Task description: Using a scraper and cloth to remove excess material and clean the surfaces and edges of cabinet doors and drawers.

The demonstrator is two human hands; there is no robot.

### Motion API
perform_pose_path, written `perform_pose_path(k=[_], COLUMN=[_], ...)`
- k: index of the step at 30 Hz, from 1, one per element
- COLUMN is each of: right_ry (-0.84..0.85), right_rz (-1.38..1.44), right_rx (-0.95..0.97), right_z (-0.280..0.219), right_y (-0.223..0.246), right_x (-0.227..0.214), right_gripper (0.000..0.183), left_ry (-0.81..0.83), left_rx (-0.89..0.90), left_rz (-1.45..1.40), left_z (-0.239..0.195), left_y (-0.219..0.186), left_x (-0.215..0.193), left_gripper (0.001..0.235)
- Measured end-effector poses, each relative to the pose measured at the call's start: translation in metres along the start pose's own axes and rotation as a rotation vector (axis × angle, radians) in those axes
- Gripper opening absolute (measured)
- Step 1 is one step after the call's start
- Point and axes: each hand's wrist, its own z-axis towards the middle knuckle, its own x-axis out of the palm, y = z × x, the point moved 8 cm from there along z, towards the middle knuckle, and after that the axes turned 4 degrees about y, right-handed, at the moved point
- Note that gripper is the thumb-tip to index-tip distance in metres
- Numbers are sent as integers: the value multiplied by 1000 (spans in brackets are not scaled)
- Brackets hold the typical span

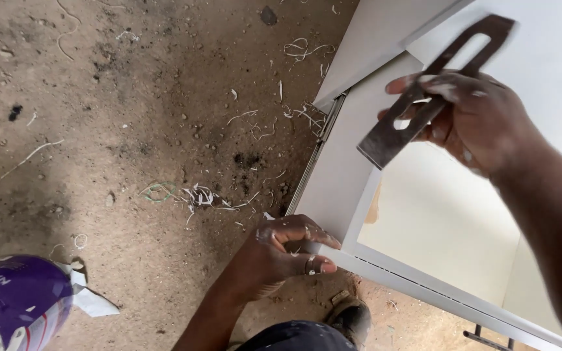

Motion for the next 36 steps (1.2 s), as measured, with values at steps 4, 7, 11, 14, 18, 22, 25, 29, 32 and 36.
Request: perform_pose_path(k=[4,7,11,14,18,22,25,29,32,36], right_ry=[251,34,4,-10,-85,-20,-24,3,29,82], right_rz=[-176,-550,-623,-584,-485,-522,-601,-597,-635,-587], right_rx=[20,29,39,72,79,149,240,257,287,325], right_z=[29,22,9,-4,-19,-42,-68,-75,-79,-64], right_y=[-5,7,10,-1,-10,-21,-15,-16,-19,-36], right_x=[7,11,17,22,13,38,57,62,66,55], right_gripper=[28,18,29,30,23,27,35,30,34,33], left_ry=[-7,-15,-72,-85,-108,-119,-118,-156,-169,-183], left_rx=[140,284,249,240,254,236,381,426,428,422], left_rz=[-107,-165,-183,-187,-132,-129,-112,-51,-40,-28], left_z=[3,1,0,-2,-6,-8,-10,-11,-14,-13], left_y=[8,2,4,5,1,-1,-10,-8,-10,-8], left_x=[0,-5,-8,-8,-10,-11,-11,-12,-11,-13], left_gripper=[35,29,26,24,29,21,18,18,17,17])
